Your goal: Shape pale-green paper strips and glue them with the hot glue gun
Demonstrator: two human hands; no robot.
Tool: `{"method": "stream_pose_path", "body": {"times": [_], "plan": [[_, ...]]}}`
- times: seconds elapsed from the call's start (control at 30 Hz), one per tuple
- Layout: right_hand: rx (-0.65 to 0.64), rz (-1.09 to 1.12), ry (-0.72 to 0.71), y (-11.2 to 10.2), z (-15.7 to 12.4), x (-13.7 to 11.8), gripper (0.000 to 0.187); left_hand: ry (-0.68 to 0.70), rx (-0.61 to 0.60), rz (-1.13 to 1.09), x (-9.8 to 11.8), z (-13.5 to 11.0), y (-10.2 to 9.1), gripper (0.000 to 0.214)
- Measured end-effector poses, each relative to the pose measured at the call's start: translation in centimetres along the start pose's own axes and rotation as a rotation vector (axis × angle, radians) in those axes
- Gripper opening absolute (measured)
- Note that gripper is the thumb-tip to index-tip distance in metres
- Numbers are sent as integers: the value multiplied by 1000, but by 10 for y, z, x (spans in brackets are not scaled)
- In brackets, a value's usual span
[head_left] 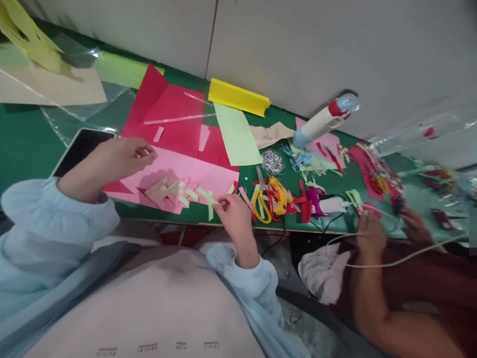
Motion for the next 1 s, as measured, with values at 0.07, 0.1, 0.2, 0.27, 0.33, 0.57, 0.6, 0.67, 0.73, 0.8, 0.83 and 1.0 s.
{"method": "stream_pose_path", "body": {"times": [0.07, 0.1, 0.2, 0.27, 0.33, 0.57, 0.6, 0.67, 0.73, 0.8, 0.83, 1.0], "plan": [[14, -128, -22, 6, 0, -8, 18, 20, -35, -9, 6, -11, -2, 36], [15, -176, -24, 8, 0, -11, 19, 21, -43, -10, 8, -17, -3, 37], [-8, -246, -19, 12, 0, -15, 14, 21, -23, -8, 10, -31, -9, 38], [-19, -240, -17, 12, 1, -15, 11, 17, -8, -15, 11, -39, -10, 37], [-22, -205, -4, 11, 2, -13, 10, 20, -4, -42, 11, -45, -9, 35], [-117, 533, 152, 4, 4, -7, 19, 153, -93, -260, 27, -57, 19, 36], [-152, 636, 166, 3, 4, -9, 22, 169, -132, -349, 30, -58, 27, 36], [-216, 747, 179, -1, 2, -14, 28, 176, -218, -604, 37, -60, 41, 42], [-256, 761, 151, -5, 0, -21, 29, 178, -273, -807, 46, -63, 53, 56], [-289, 719, 82, -11, -2, -31, 27, 176, -281, -897, 54, -65, 60, 62], [-314, 686, 46, -13, -3, -36, 26, 169, -276, -908, 57, -67, 61, 60], [-383, 608, -13, -19, -5, -54, 21, 79, -359, -906, 65, -74, 63, 31]]}}
Point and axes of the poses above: each hand's wrist, its own z-axis towards the middle knuckle, its own y-axis out of the palm, x = y × z, the point moved 4 cm from there along z, towards the middle knuckle
